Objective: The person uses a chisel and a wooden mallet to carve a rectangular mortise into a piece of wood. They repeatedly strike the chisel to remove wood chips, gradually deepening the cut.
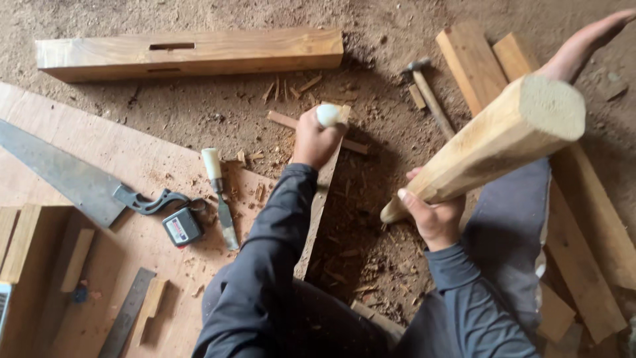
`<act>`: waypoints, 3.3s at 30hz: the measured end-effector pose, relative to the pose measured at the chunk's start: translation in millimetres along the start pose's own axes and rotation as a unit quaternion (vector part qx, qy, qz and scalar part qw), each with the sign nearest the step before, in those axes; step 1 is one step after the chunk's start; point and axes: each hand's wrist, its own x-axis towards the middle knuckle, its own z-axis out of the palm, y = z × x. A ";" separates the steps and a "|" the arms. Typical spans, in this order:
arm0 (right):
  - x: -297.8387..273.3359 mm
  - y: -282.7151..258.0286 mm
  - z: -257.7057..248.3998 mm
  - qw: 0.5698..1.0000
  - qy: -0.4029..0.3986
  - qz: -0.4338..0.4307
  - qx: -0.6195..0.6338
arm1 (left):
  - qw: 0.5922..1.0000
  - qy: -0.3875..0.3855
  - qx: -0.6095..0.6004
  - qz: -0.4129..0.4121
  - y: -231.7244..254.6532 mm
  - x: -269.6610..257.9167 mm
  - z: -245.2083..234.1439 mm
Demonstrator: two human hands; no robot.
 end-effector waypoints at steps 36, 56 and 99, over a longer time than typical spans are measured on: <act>9.9 5.8 3.3 0.995 -0.028 0.040 0.092 | 0.895 0.180 -0.218 -0.345 -37.5 32.3 -75.7; 16.9 19.1 -17.6 0.996 0.020 0.033 0.076 | 0.921 -0.012 0.215 -0.325 -85.5 16.9 -54.0; 18.7 22.0 -7.4 0.996 -0.013 0.018 0.089 | 0.957 0.140 -0.212 0.143 48.5 -62.5 -91.6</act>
